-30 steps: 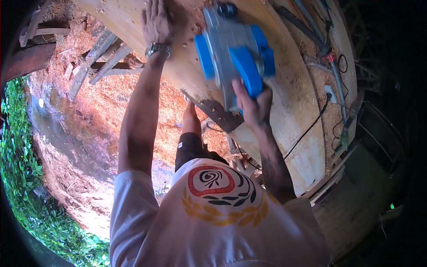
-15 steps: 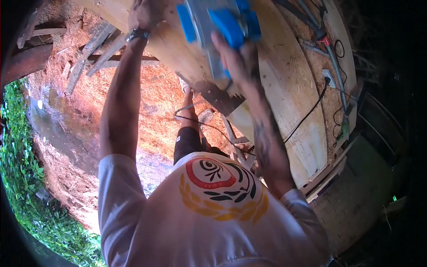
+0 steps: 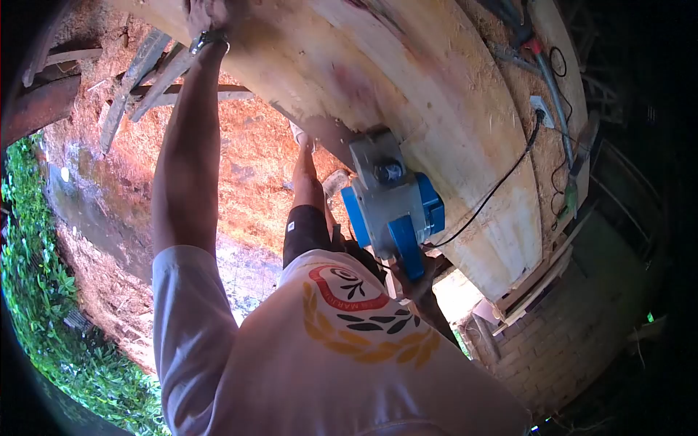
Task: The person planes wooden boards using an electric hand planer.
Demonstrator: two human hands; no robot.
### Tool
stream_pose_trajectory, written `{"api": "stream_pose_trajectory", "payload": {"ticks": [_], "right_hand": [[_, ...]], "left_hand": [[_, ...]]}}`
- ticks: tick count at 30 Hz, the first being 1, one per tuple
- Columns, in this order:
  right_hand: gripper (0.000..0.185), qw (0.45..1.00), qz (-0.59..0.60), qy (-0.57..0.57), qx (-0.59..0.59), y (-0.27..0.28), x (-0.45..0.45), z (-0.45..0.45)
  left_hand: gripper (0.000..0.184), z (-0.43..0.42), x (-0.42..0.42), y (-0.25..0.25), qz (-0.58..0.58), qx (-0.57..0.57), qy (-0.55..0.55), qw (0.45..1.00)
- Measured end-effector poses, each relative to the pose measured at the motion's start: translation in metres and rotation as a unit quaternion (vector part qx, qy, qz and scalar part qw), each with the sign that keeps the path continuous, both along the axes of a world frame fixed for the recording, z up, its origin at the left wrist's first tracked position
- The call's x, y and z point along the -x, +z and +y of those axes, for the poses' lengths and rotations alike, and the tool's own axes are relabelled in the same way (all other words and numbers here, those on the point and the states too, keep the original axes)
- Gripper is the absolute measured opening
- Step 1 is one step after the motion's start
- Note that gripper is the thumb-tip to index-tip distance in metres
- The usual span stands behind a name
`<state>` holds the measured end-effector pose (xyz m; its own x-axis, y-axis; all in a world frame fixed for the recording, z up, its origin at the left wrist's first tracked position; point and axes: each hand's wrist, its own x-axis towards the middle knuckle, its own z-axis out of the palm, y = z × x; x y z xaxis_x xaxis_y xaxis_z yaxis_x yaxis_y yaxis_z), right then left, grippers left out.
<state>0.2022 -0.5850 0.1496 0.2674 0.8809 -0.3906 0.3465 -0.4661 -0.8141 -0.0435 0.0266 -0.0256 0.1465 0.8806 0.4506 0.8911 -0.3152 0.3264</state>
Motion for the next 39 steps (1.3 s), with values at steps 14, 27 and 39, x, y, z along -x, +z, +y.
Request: {"api": "stream_pose_trajectory", "payload": {"ticks": [14,27,39], "right_hand": [[0.021,0.995,0.057,-0.012,-0.076,0.01,0.032,0.256],[0.036,0.99,0.037,-0.036,-0.13,-0.017,0.065,0.508],[0.028,0.992,0.05,-0.007,-0.116,-0.012,0.078,0.477]], "left_hand": [[0.065,-0.017,-0.005,0.031,0.028,0.06,0.004,0.998],[0.058,-0.016,0.01,0.038,-0.318,0.036,-0.077,0.944],[0.065,0.009,0.096,0.017,-0.077,0.014,-0.033,0.996]]}}
